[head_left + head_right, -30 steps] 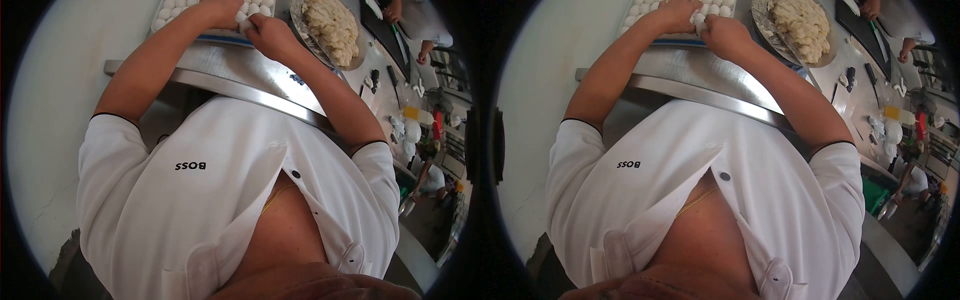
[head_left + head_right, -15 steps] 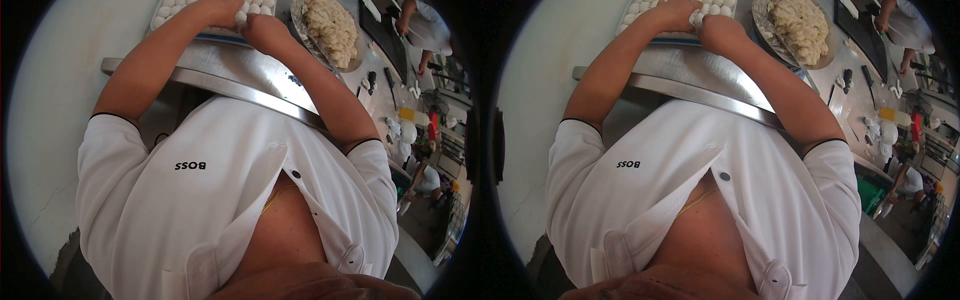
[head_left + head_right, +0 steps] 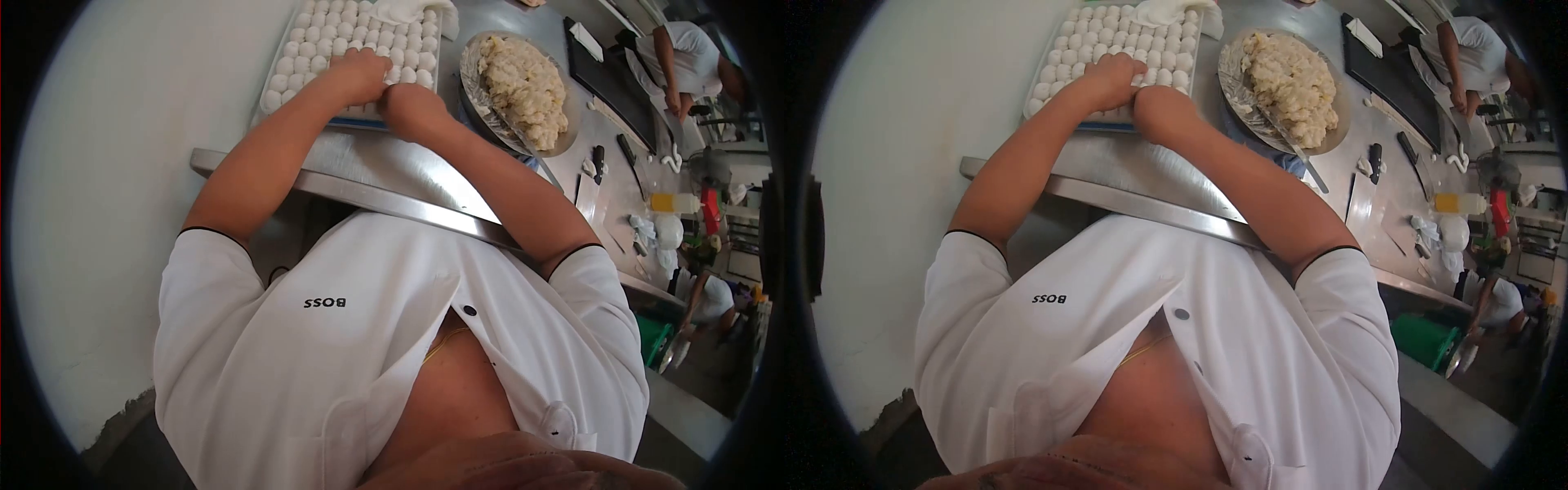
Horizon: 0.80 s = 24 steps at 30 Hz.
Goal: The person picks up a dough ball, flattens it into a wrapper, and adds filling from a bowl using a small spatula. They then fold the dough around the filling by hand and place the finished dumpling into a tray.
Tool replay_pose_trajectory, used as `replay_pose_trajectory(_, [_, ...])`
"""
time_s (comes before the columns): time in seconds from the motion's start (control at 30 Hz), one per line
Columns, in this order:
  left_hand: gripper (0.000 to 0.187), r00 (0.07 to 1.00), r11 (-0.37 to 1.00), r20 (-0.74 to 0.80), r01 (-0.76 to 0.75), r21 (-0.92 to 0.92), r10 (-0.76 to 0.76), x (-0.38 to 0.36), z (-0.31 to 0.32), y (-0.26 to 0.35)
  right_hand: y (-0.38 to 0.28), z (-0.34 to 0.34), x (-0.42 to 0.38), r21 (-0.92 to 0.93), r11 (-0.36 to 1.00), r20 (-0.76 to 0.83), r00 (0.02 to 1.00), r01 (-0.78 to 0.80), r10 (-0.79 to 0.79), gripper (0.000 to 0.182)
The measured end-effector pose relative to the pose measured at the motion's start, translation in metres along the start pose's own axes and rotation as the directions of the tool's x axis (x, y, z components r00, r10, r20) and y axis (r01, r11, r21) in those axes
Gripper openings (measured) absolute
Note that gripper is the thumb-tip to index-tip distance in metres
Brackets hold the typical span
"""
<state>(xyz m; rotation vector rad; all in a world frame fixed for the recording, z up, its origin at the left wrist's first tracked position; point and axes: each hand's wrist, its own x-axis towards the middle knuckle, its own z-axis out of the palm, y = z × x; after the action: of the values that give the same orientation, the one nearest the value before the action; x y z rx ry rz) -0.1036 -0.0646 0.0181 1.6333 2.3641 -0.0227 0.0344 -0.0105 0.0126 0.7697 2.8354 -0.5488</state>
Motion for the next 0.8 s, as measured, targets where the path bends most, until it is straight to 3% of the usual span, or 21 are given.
replay_pose_trajectory(0.2, [0.047,0.997,0.999,-0.075,-0.033,-0.019,0.032,0.002,0.004,-0.005,0.002,0.0,-0.009,0.138,0.99,-0.1,0.995,0.0,0.014,0.026])
replay_pose_trajectory(0.3, [0.047,0.993,0.999,-0.111,-0.052,-0.006,0.051,-0.003,-0.001,-0.001,0.003,-0.004,-0.012,0.109,0.992,-0.069,0.995,-0.067,0.075,0.028])
replay_pose_trajectory(0.47, [0.051,0.984,0.987,-0.171,-0.074,-0.141,0.049,0.002,-0.009,-0.009,0.01,-0.041,-0.01,-0.019,0.997,0.055,0.996,0.075,-0.074,0.029])
replay_pose_trajectory(0.53, [0.053,0.976,0.977,-0.213,-0.086,-0.194,0.044,0.002,-0.016,-0.014,0.036,-0.057,0.013,0.036,0.998,-0.086,0.995,0.057,-0.053,0.031])
replay_pose_trajectory(0.6, [0.055,0.974,0.955,-0.225,-0.06,-0.29,-0.007,0.004,-0.022,-0.019,0.073,-0.065,0.048,-0.06,0.993,-0.301,0.946,0.105,-0.118,0.033])
replay_pose_trajectory(0.7, [0.055,0.97,0.947,-0.244,-0.059,-0.315,-0.021,0.01,-0.02,-0.03,0.106,-0.082,0.092,-0.119,0.989,-0.365,0.922,0.091,-0.129,0.035])
replay_pose_trajectory(0.77, [0.055,0.969,0.944,-0.248,-0.062,-0.323,-0.021,0.01,-0.021,-0.032,0.12,-0.085,0.119,-0.298,0.951,-0.496,0.837,0.086,-0.231,0.037])
replay_pose_trajectory(0.8, [0.056,0.967,0.943,-0.254,-0.067,-0.327,-0.019,0.01,-0.022,-0.033,0.126,-0.085,0.133,-0.298,0.95,-0.489,0.841,0.089,-0.232,0.037])
